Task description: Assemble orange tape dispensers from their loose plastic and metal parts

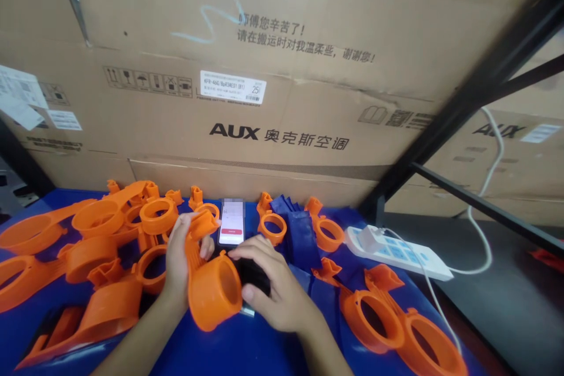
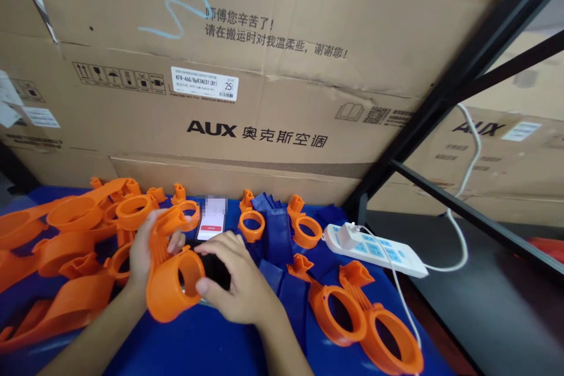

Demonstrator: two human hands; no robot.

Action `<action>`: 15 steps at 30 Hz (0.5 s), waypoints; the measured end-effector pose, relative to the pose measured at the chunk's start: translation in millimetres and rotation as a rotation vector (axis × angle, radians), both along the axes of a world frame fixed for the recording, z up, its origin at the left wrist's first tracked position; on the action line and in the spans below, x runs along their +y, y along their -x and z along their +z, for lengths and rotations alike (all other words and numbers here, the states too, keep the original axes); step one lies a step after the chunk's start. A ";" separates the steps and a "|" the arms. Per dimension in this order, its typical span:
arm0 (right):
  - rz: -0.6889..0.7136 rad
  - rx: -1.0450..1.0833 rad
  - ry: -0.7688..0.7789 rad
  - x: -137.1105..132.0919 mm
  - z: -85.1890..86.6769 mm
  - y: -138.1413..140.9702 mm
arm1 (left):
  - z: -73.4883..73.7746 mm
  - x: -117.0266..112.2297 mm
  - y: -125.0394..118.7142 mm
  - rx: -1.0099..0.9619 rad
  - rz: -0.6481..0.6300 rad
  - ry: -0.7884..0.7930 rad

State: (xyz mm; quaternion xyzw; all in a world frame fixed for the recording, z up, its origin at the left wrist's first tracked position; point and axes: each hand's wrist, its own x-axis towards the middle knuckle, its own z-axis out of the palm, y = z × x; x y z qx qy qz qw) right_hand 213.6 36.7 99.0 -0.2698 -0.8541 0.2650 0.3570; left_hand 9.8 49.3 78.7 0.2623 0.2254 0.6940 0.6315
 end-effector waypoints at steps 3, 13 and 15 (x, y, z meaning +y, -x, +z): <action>0.042 0.048 0.024 -2.1 -2.0 3.3 | -2.8 -0.8 -3.6 0.143 0.250 -0.030; -0.337 0.377 -0.042 -2.8 -6.2 -0.9 | -26.2 -54.1 -26.7 0.427 0.199 -0.023; -0.365 0.367 -0.053 -2.5 -6.2 -2.7 | -30.9 -85.0 5.9 0.799 0.338 -0.156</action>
